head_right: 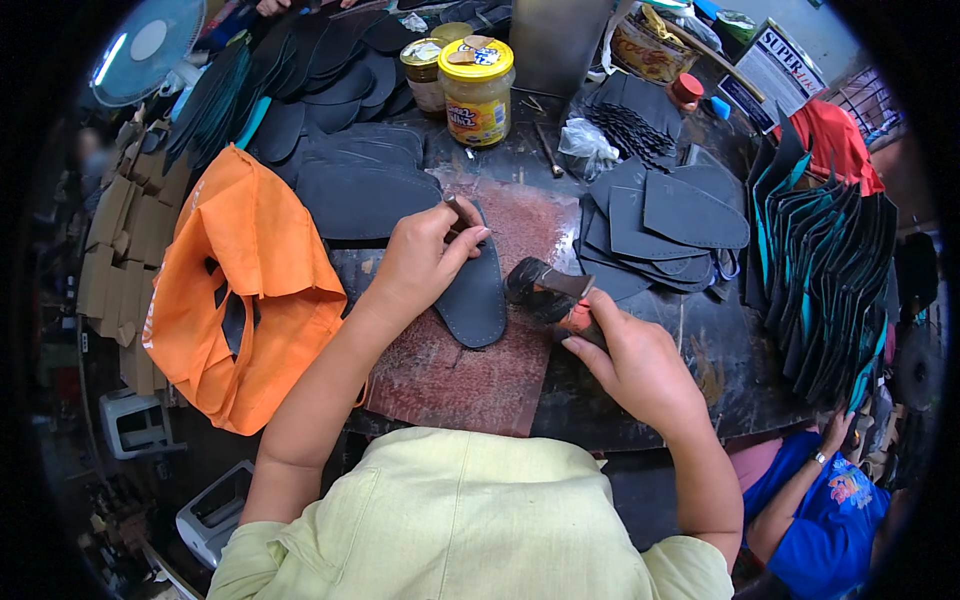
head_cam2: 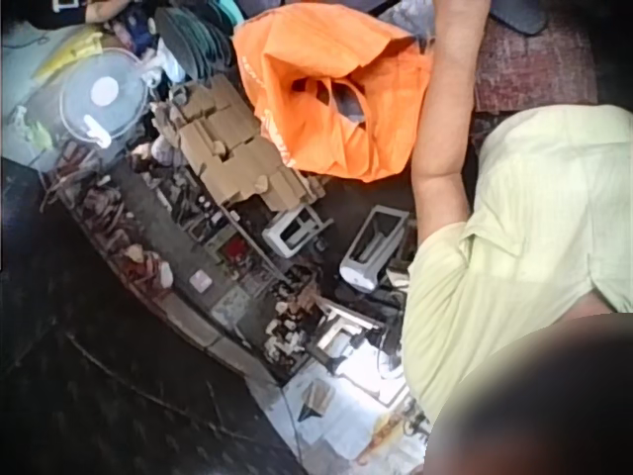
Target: The person repeatedly places a metal punch on a black shoe insole and strikes it with a hammer to create holes. They reposition the punch multiple times along the insole and continue hammering. Finished insoles are stacked nearby.
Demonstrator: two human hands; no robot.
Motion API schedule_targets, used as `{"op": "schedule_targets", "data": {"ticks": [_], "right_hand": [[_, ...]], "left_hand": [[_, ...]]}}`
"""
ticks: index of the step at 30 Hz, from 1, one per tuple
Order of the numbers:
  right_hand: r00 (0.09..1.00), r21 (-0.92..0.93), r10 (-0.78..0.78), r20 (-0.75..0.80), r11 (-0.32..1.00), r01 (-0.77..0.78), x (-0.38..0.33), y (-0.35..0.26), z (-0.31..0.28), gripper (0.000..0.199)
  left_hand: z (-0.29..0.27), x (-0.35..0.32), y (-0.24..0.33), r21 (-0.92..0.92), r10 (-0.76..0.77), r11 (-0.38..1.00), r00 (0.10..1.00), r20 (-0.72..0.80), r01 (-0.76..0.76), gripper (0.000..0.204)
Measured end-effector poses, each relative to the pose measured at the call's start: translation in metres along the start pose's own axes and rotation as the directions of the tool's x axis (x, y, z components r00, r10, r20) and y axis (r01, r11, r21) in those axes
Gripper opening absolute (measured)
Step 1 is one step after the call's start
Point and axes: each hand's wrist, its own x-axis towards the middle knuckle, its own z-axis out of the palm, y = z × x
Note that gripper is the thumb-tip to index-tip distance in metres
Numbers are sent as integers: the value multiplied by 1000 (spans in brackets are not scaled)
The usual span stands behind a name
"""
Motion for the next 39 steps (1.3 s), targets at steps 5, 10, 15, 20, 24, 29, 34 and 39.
{"op": "schedule_targets", "data": {"ticks": [5, 10, 15, 20, 24, 29, 34, 39], "right_hand": [[999, -17, 24, -25, 1000, -24, -2, -2, -14, 43], [983, 13, -115, -142, 993, 118, -6, -15, -40, 37], [838, 51, -304, -452, 930, 365, -2, -34, -53, 39], [812, 375, -297, -502, 771, 514, 17, -45, -24, 50], [965, 63, -189, -183, 977, 203, 27, -42, -33, 40], [953, 59, -203, -227, 973, 221, 18, -54, -51, 46], [916, 171, -217, -336, 943, 286, 5, -60, -62, 47], [804, 520, -210, -556, 667, 534, 6, -55, -40, 55]], "left_hand": [[-2, 1, -4, 77, 53, 995, 998, 38, -56, 18], [-2, 2, 1, 103, 51, 993, 997, 53, -56, 19], [0, 3, 4, 146, 91, 985, 995, 41, -96, 19], [4, -2, 8, 150, 184, 971, 982, 43, -188, 19], [5, -6, 6, 117, 184, 977, 983, -16, -181, 18], [1, -5, 3, 89, 3, 996, 999, 48, -7, 18], [-2, -4, 7, 95, 42, 994, 998, 46, -46, 19], [2, -4, 10, 142, 117, 982, 992, 47, -123, 19]]}}
